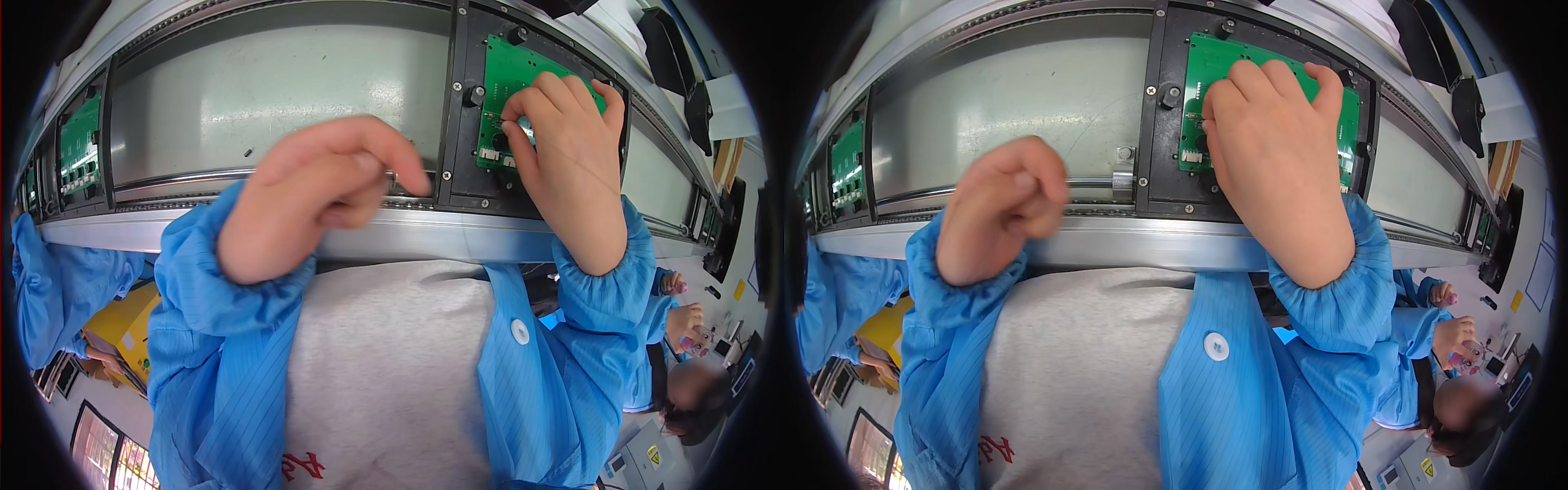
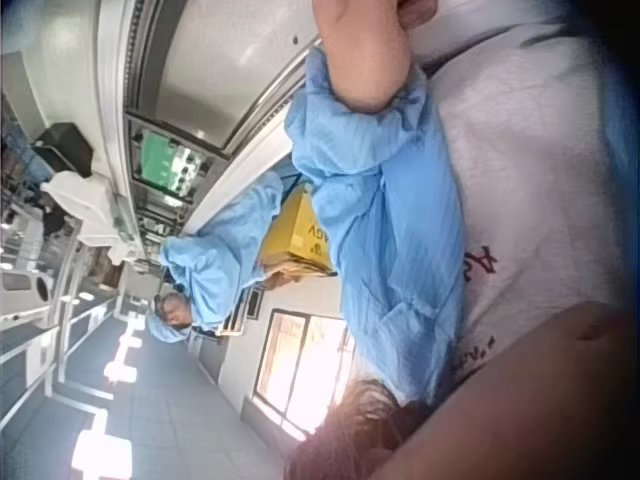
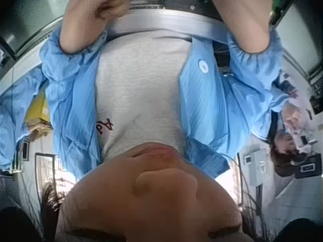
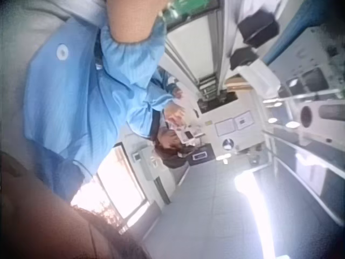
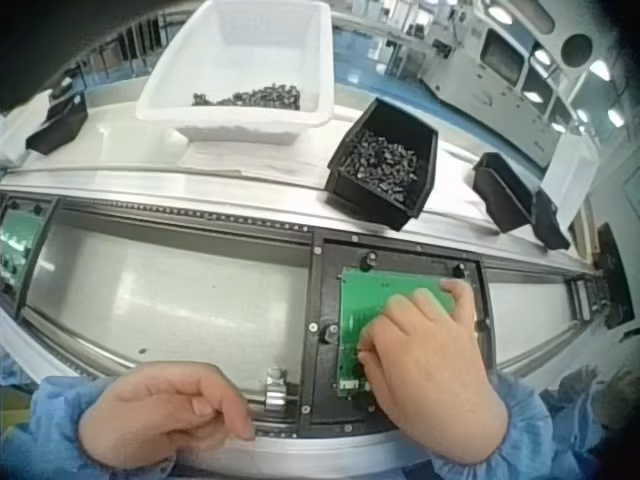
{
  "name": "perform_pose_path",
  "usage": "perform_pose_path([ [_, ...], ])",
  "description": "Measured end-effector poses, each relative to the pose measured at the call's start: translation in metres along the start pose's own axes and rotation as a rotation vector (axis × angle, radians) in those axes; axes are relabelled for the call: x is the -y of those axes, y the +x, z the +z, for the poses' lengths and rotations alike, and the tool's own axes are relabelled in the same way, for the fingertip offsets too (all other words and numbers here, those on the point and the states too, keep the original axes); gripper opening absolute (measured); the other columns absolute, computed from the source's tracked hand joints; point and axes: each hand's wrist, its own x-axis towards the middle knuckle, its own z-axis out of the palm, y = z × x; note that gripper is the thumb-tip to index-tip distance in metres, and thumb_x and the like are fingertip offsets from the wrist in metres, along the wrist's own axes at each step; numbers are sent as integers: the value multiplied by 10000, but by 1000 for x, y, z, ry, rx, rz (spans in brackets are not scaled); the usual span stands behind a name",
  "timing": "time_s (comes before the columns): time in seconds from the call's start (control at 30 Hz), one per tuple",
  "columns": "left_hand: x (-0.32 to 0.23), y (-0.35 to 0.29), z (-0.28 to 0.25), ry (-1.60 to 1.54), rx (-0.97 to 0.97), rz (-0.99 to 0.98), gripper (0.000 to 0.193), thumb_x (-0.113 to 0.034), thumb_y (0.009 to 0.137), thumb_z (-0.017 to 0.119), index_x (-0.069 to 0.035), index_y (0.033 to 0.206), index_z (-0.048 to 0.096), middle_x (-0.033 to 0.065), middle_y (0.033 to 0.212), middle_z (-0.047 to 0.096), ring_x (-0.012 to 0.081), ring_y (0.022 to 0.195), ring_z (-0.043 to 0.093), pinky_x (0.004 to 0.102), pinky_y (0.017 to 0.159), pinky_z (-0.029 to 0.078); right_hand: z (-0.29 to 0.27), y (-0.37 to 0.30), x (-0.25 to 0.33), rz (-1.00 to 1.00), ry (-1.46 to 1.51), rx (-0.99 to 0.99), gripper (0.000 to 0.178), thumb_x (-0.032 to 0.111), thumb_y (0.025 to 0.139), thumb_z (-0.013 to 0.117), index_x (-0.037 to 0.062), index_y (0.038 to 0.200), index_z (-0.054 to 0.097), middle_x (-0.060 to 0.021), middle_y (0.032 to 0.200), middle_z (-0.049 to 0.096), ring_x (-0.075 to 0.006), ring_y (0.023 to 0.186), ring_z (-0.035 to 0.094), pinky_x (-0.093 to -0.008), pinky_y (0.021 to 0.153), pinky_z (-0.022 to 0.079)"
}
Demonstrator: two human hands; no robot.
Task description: The person takes electronic components from containers by hand, inserts them into circuit boards positioned on a conveyor rail, and slides the circuit boards along the assembly line.
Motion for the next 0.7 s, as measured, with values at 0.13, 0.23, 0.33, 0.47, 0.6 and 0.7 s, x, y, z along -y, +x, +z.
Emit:
perform_pose_path([
  [0.13, -14, -22, -30, 245, -336, 239, 244, -142, 877, 400, 0, 984, 567, -47, 572, 319, 58, 506, 265, 201, 464, 202, 3, -3, 0, 57, 48, 31, 112, 45, 734, 629, 92, 809, 560, -14, 829, 521, -211, 827, 506, -425, 961, 323],
  [0.23, -31, -38, -72, 378, -500, 388, 258, -215, 901, 458, -27, 1045, 560, -51, 597, 293, 55, 535, 274, 193, 493, 209, 3, -4, -1, 67, 37, 51, 112, 42, 733, 628, 92, 808, 561, -18, 831, 524, -215, 831, 508, -430, 959, 328],
  [0.33, -50, -70, -95, 729, -870, 436, 284, -259, 918, 485, -37, 1061, 591, -46, 614, 322, 50, 552, 283, 180, 514, 207, -1, 4, -2, -10, -21, 50, 113, 37, 732, 626, 90, 808, 561, -26, 825, 524, -221, 831, 510, -434, 958, 331],
  [0.47, -58, -108, -157, 932, -1136, 373, 281, -260, 921, 492, -34, 1012, 632, -21, 650, 436, 71, 587, 339, 177, 546, 259, -2, 8, -4, -68, -66, 66, 113, 29, 732, 621, 87, 807, 560, -30, 825, 529, -225, 835, 513, -431, 958, 332],
  [0.6, -61, -131, -190, 1176, -1323, 333, 296, -280, 915, 509, -30, 985, 650, 7, 724, 533, 93, 654, 418, 186, 609, 324, 2, 8, -8, -64, -26, 91, 112, 20, 731, 616, 85, 801, 558, -33, 824, 536, -227, 828, 516, -429, 955, 335],
  [0.7, -61, -141, -201, 1353, -1418, 309, 310, -300, 907, 524, -26, 975, 653, 28, 787, 591, 109, 709, 477, 197, 661, 370, 2, 6, -13, -42, 27, 114, 111, 14, 730, 613, 82, 797, 557, -35, 822, 541, -229, 821, 517, -429, 951, 338],
])
